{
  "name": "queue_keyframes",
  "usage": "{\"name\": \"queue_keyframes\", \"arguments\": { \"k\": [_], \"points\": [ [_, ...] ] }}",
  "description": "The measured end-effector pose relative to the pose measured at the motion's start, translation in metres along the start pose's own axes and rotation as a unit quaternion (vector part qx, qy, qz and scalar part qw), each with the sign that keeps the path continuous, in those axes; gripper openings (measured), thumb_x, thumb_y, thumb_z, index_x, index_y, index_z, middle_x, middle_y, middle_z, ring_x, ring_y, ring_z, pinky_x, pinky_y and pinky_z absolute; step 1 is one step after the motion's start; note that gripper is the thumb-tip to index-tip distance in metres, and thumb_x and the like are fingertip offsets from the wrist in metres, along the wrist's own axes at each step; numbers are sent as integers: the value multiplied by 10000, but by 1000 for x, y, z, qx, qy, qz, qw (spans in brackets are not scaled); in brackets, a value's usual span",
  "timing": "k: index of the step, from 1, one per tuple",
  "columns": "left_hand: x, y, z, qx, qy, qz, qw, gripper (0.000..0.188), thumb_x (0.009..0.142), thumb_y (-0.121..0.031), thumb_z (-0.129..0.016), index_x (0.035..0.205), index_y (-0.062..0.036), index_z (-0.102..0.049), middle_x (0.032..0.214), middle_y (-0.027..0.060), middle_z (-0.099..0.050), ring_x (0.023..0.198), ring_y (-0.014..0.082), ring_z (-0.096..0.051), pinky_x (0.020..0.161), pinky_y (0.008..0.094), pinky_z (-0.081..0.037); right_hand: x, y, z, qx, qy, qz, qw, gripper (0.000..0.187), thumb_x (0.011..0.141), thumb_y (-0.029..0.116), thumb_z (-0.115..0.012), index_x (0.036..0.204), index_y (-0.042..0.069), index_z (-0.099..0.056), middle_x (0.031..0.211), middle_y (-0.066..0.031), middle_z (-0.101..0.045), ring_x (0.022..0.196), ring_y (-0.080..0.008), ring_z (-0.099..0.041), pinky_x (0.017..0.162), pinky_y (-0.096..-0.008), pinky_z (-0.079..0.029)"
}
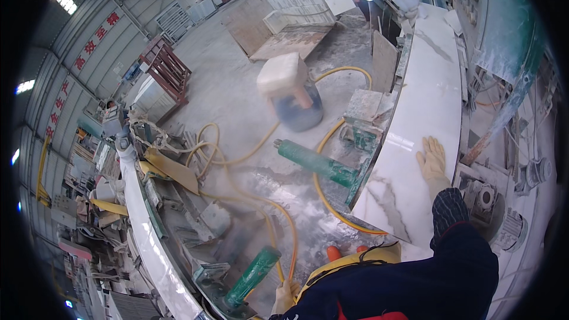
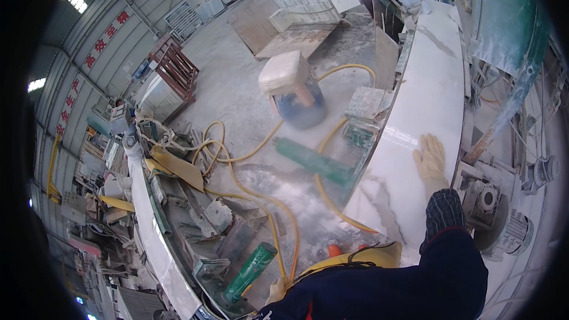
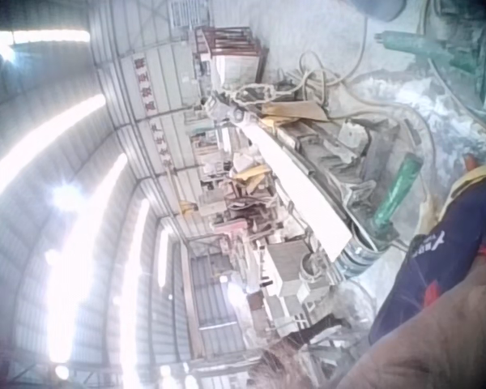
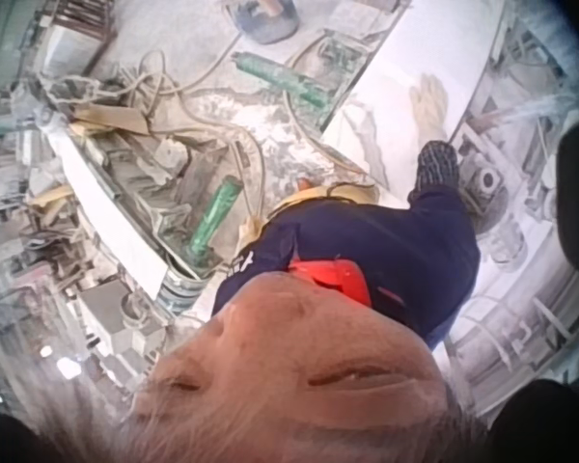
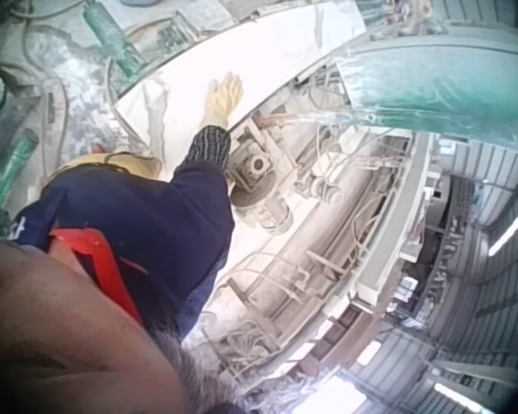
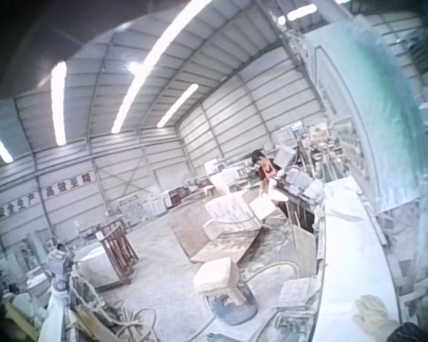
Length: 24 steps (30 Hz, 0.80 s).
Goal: The person repeatedly wipes the surface of a large white stone slab with a cloth while water sprays onto it. They move along the slab, wiping different sections and occasionally adjusting their grip on the cloth.
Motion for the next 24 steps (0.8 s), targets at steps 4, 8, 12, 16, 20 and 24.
{"name": "queue_keyframes", "arguments": {
  "k": [4,8,12,16,20,24],
  "points": [
    [6,-7,-6,-38,-37,48,997,456,1012,-279,-611,1293,76,-561,1163,222,-702,1028,303,-727,806,357,-616,2,-2,0,0,-3,-1,1000,644,997,350,-566,1564,74,-435,1633,-192,-384,1537,-344,-298,1290,-457,-164],
    [14,-3,-8,-44,-44,58,996,427,1011,-253,-612,1293,65,-570,1102,210,-723,960,300,-744,760,330,-619,4,-3,0,5,-8,-3,1000,635,1003,350,-556,1562,74,-437,1630,-194,-388,1533,-347,-306,1289,-456,-169],
    [15,3,-2,-65,-57,64,994,387,1001,-236,-626,1263,47,-588,1071,199,-733,938,292,-752,740,321,-622,7,-4,0,2,-10,-5,1000,619,1005,348,-552,1552,77,-454,1626,-190,-397,1529,-343,-315,1288,-453,-175],
    [10,4,3,-26,-75,73,994,352,999,-243,-630,1223,27,-609,1058,187,-739,948,291,-754,782,335,-625,9,-6,1,3,-10,-12,1000,608,1005,346,-552,1547,84,-465,1626,-184,-401,1528,-339,-321,1287,-449,-178],
    [3,6,3,-37,-75,79,993,345,1001,-247,-626,1209,27,-615,1056,183,-740,946,287,-754,796,337,-626,11,-7,2,-1,-19,-7,1000,608,1005,351,-547,1547,86,-466,1625,-179,-405,1527,-336,-322,1288,-447,-177],
    [-2,5,5,-38,-72,64,995,354,1005,-249,-619,1211,39,-612,1057,187,-738,943,286,-753,788,330,-627,15,-9,-1,1,-15,-4,1000,605,1007,352,-539,1545,84,-467,1621,-180,-410,1527,-335,-322,1286,-447,-181]
  ]
}}
Point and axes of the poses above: each hand's wrist, its own x-axis towards the middle knuckle, its own z-axis out of the back of the hand, y = z × x, the point moved 10 cm from there along x, towards the middle knuckle
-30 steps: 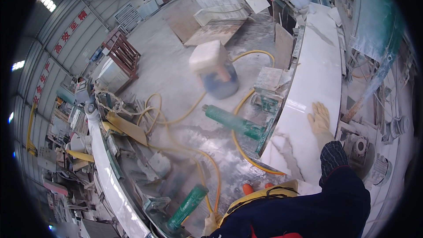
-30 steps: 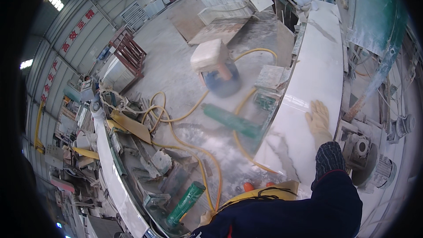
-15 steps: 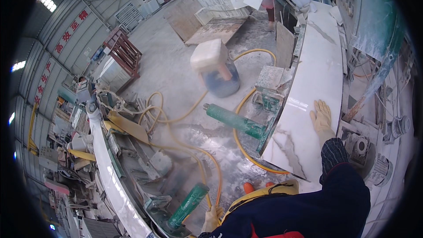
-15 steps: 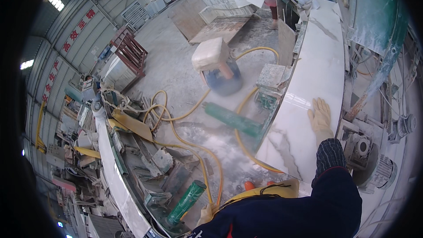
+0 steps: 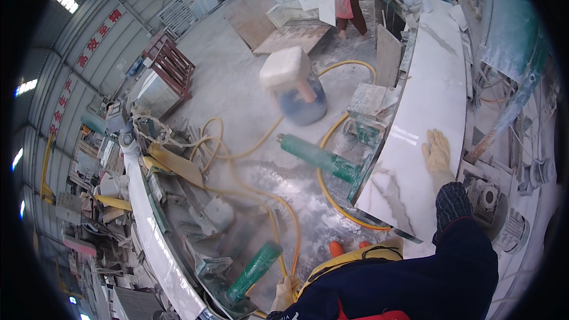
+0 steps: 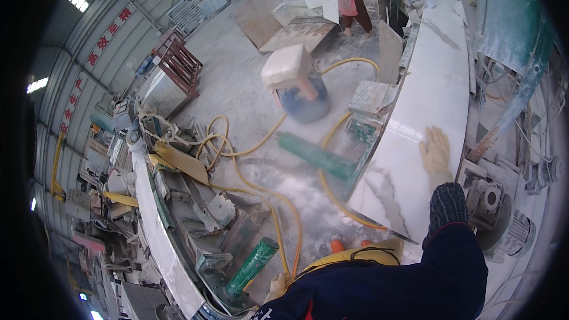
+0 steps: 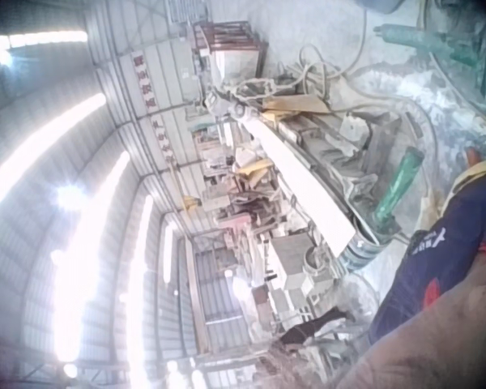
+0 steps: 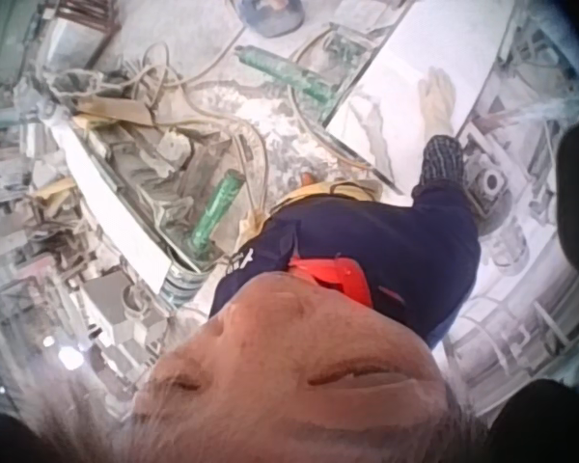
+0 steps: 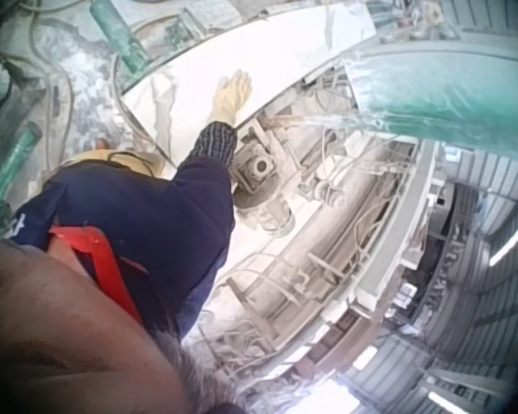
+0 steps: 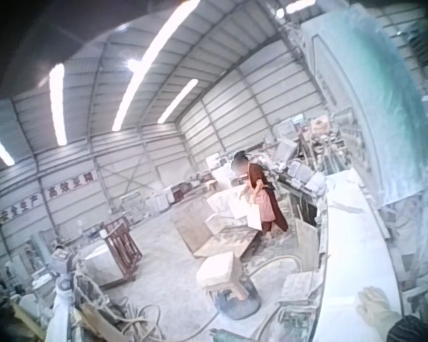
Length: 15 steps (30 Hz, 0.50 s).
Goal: The person repeatedly wipes the surface of a large white stone slab with a cloth while water sprays onto it. They move along the slab, wiping different sections and occasionally adjusting their grip on the cloth.
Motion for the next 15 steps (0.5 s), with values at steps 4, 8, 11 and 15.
{"name": "queue_keyframes", "arguments": {
  "k": [4,8,11,15],
  "points": [
    [3,5,3,-10,13,-6,1000,365,1023,-247,-591,1227,57,-595,1077,208,-727,947,305,-743,800,360,-622,3,-2,-2,5,4,8,1000,607,1009,348,-533,1550,84,-460,1624,-183,-403,1531,-344,-310,1285,-452,-181],
    [8,12,0,-32,46,-20,998,350,1042,-234,-565,1219,67,-583,1101,223,-717,972,319,-731,802,385,-615,10,-7,-8,-12,14,8,1000,613,1007,342,-529,1555,79,-449,1626,-186,-396,1524,-368,-316,1282,-469,-179],
    [13,20,2,-28,21,-8,999,349,1024,-252,-600,1189,56,-596,1053,202,-723,912,290,-736,737,357,-616,23,-12,-18,-44,55,-5,998,622,1009,349,-521,1553,57,-442,1626,-197,-390,1513,-382,-329,1274,-492,-203],
    [18,20,0,-20,-23,-3,1000,366,988,-260,-612,1215,26,-600,1015,179,-736,817,269,-738,667,348,-605,7,32,-12,-12,51,48,997,604,985,296,-563,1518,25,-476,1590,-228,-427,1488,-387,-371,1267,-495,-232]
  ]
}}
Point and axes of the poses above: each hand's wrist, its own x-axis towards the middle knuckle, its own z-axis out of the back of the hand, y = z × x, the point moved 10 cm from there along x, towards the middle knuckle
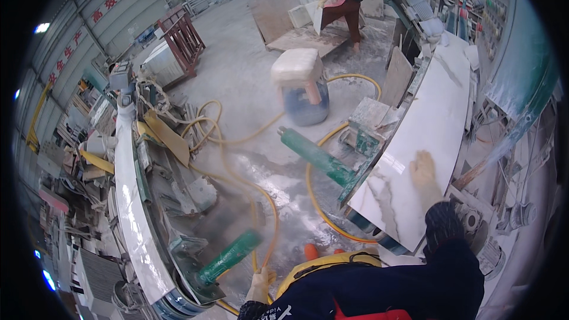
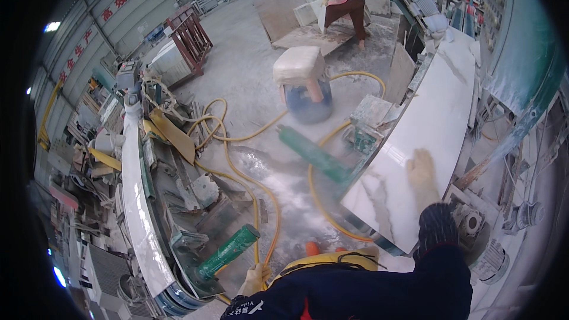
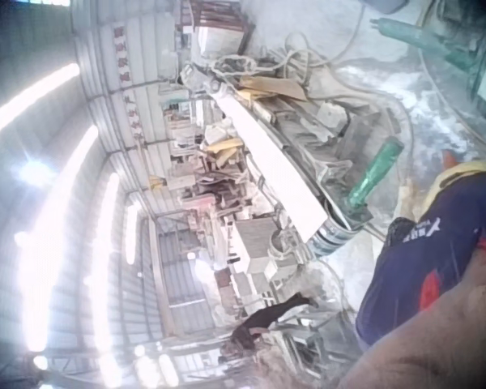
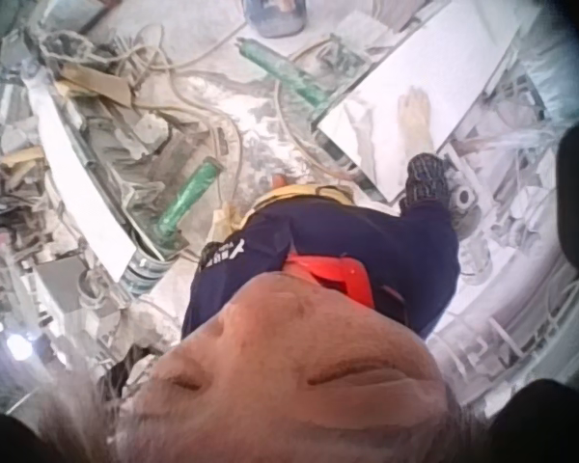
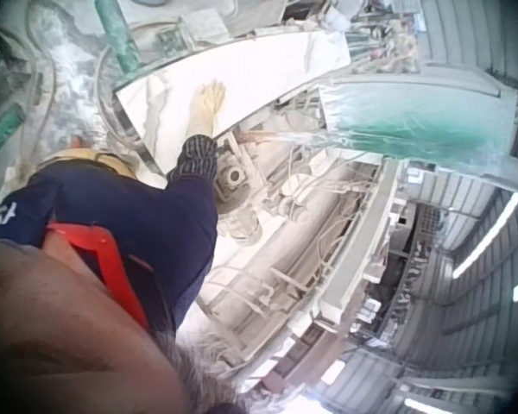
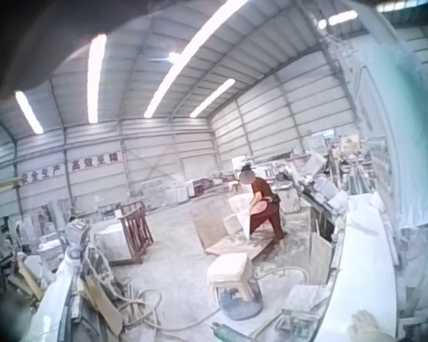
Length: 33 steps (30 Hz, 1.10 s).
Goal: The person repeatedly wipes the surface of a large white stone slab with a cloth while water sprays onto it. They move along the slab, wiping different sections and occasionally adjusting their grip on the cloth.
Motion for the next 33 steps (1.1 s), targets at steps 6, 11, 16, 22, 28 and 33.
{"name": "queue_keyframes", "arguments": {
  "k": [6,11,16,22,28,33],
  "points": [
    [3,9,-4,-54,2,-22,998,372,988,-268,-577,1237,7,-598,1002,177,-730,845,270,-733,700,373,-614,-127,187,-1,141,66,285,946,663,971,341,-611,1510,-14,-463,1574,-251,-433,1497,-405,-345,1265,-507,-218],
    [4,30,-3,-101,23,-41,994,308,1019,-277,-593,1169,-12,-641,958,143,-721,782,257,-721,644,355,-585,-148,225,-5,75,115,361,922,672,962,325,-593,1527,-5,-438,1577,-244,-432,1497,-392,-344,1273,-490,-191],
    [-35,47,31,-66,-140,-109,982,242,1006,-299,-610,972,-61,-632,721,16,-574,594,128,-536,538,297,-415,-144,223,-12,52,118,385,914,632,986,248,-550,1545,-14,-415,1600,-251,-399,1510,-405,-320,1278,-516,-168],
    [-126,49,99,-209,-231,-131,941,338,1009,-317,-599,1150,-19,-673,917,68,-702,779,164,-644,670,312,-519,-141,217,-23,11,114,414,903,663,1010,278,-527,1578,-20,-358,1620,-261,-356,1519,-433,-289,1282,-521,-156],
    [-206,8,237,-118,-543,-229,799,315,1053,-213,-549,1273,-17,-657,1106,144,-731,1028,242,-692,877,319,-533,-131,208,-29,7,109,398,911,658,964,158,-575,1567,-18,-378,1612,-269,-368,1517,-438,-291,1283,-513,-160],
    [-199,-90,316,222,-576,-320,719,484,1017,-263,-570,1429,-9,-562,1435,248,-584,1374,435,-496,1173,477,-365,-134,224,-13,55,74,299,950,659,939,114,-616,1550,-21,-409,1611,-273,-375,1520,-425,-306,1275,-481,-203]
  ]
}}
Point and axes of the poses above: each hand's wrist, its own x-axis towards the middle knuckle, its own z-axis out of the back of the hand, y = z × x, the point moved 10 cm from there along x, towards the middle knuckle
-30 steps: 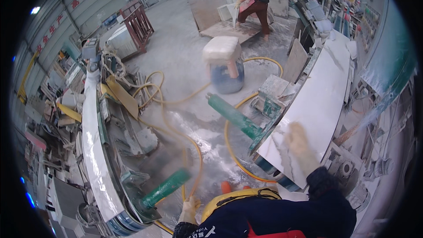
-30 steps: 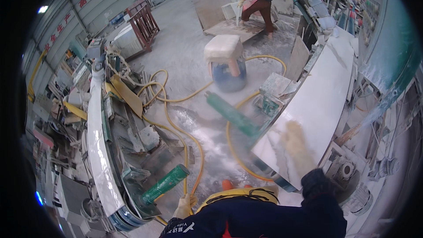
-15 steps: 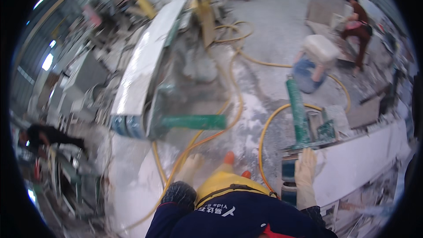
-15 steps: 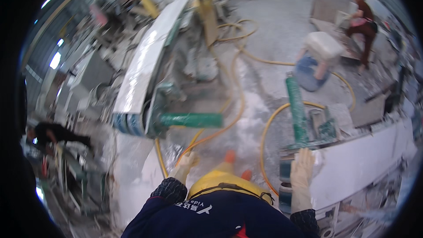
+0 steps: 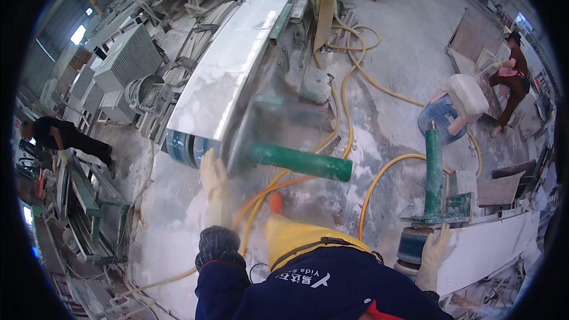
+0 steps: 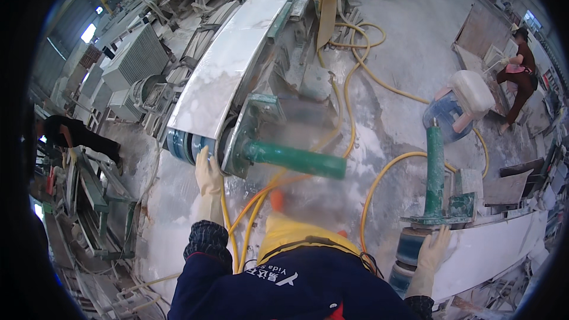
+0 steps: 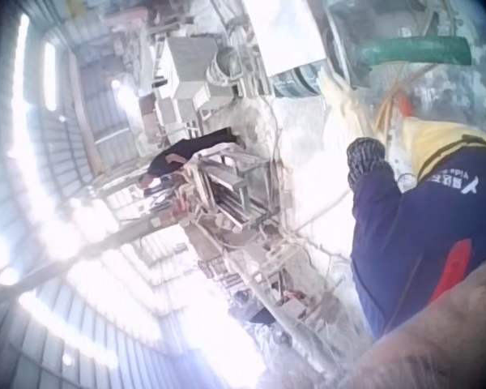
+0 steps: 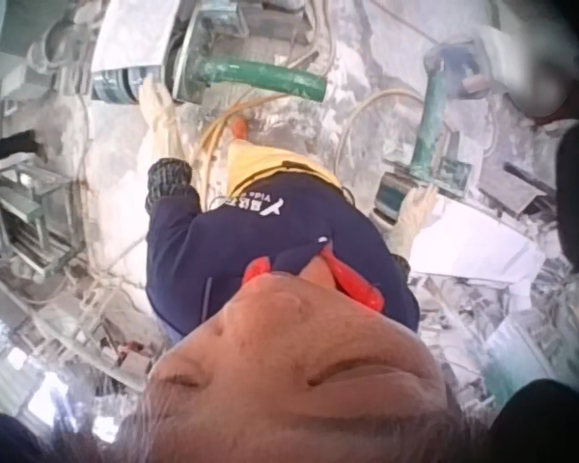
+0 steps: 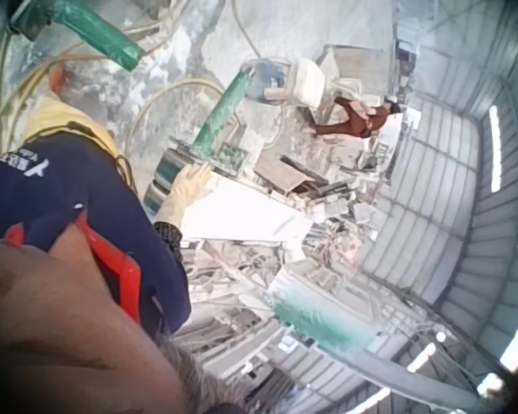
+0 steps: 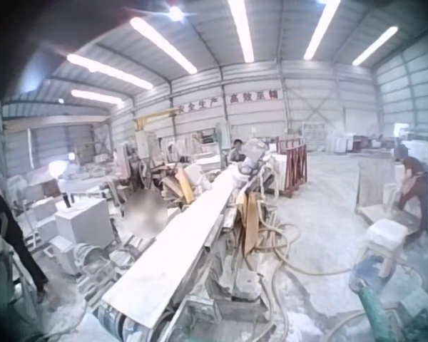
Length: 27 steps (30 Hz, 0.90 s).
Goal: The person repeatedly wipes the surface of a large white stone slab with a cloth while water sprays onto it. They move along the slab, wiping different sections and occasionally adjusting their grip on the cloth.
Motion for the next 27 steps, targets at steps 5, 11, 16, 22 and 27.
{"name": "queue_keyframes", "arguments": {
  "k": [5,11,16,22,27],
  "points": [
    [101,0,-69,77,103,-135,983,524,939,-227,-611,1422,-38,-540,1472,219,-533,1390,476,-431,1196,528,-308,4,88,-4,62,-44,-4,997,593,943,99,-597,1502,-49,-463,1571,-297,-424,1498,-435,-351,1252,-463,-262],
    [178,-1,-134,52,125,-200,970,575,890,-274,-655,1399,-35,-532,1449,214,-524,1383,445,-429,1196,534,-303,0,200,-21,96,4,9,995,573,924,91,-618,1474,-23,-508,1542,-288,-470,1470,-445,-400,1225,-466,-314],
    [230,-16,-191,46,177,-188,965,661,983,-361,-588,1537,-48,-410,1604,212,-399,1492,429,-324,1257,540,-198,-51,234,-37,83,44,-21,995,545,937,130,-638,1457,-1,-538,1507,-268,-518,1439,-416,-453,1202,-446,-349],
    [275,-41,-223,48,186,-130,973,653,978,-354,-596,1530,-51,-422,1600,198,-411,1495,409,-329,1254,561,-197,-100,238,-62,69,112,-122,984,517,936,206,-659,1403,-1,-585,1447,-251,-577,1379,-389,-522,1151,-417,-408],
    [256,-42,-212,3,197,-143,970,599,982,-321,-585,1505,-54,-464,1579,195,-441,1484,407,-354,1256,536,-210,-114,229,-97,35,251,-197,947,557,939,311,-631,1423,40,-584,1424,-258,-595,1356,-396,-544,1121,-425,-436]
  ]
}}
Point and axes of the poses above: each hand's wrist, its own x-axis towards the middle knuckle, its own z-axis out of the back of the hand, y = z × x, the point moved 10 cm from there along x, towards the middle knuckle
